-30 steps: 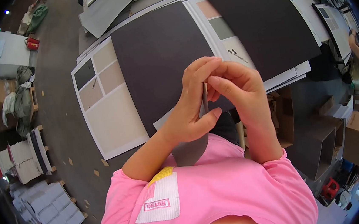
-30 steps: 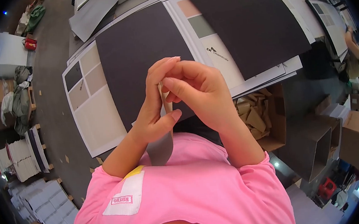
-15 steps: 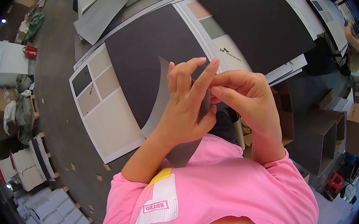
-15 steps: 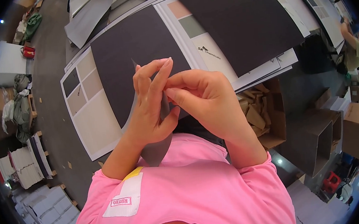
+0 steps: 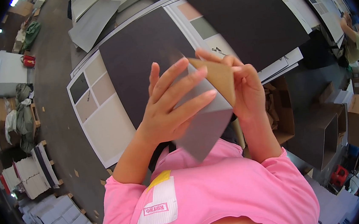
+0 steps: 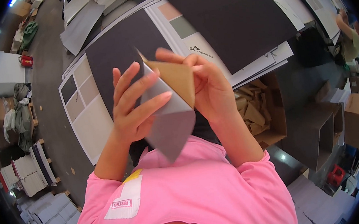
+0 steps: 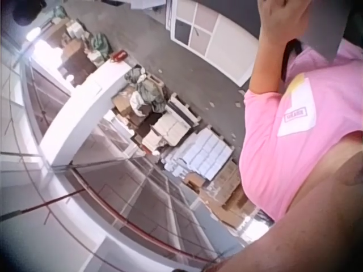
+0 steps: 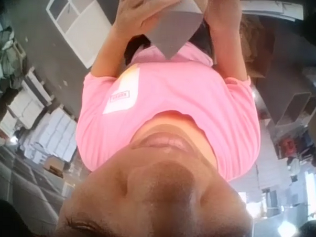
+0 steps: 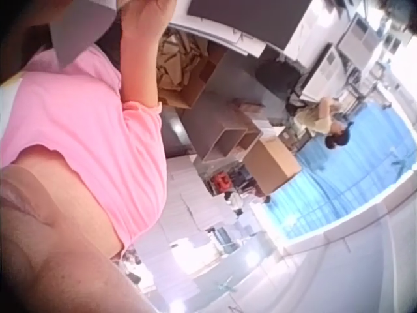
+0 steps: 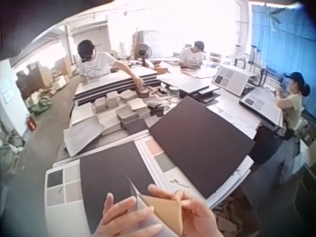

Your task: Peeling adhesive backing from material samples and sticking them into a sample book catalog.

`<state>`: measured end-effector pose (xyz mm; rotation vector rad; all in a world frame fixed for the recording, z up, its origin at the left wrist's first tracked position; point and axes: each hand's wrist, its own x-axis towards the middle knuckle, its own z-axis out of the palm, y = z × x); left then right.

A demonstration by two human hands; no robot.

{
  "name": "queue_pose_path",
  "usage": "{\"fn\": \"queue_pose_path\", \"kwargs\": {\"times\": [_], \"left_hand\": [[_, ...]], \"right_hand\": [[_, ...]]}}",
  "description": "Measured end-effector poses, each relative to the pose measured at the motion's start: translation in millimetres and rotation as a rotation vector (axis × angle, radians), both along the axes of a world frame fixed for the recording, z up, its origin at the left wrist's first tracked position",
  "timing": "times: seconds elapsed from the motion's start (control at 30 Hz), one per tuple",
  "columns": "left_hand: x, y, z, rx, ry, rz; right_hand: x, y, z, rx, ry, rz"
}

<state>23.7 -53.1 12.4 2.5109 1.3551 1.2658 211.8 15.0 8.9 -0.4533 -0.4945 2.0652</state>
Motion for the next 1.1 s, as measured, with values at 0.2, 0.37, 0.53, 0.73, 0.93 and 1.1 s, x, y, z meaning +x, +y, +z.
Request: {"fn": "queue_pose_path", "kwargs": {"times": [0.2,0.37,0.53,0.73,0.93,1.1], "left_hand": [[0,8,-6,0.022,-0.442,-0.257],[-1,24,5,0.028,-0.118,-0.12],[1,19,24,0.153,-0.117,-0.028],[-1,38,54,0.021,-0.264,-0.007],[21,42,75,-0.439,-0.311,0.014],[24,30,79,-0.622,-0.545,0.089]], "right_hand": [[16,3,-22,0.053,0.464,0.104],[28,-4,-12,0.186,0.132,0.041],[89,-6,-52,0.237,-0.365,-0.29],[325,-70,-317,0.474,-1.604,-0.512],[312,-114,-322,0.059,-1.682,-0.087],[221,-86,-180,0.184,-1.336,-0.191]]}}
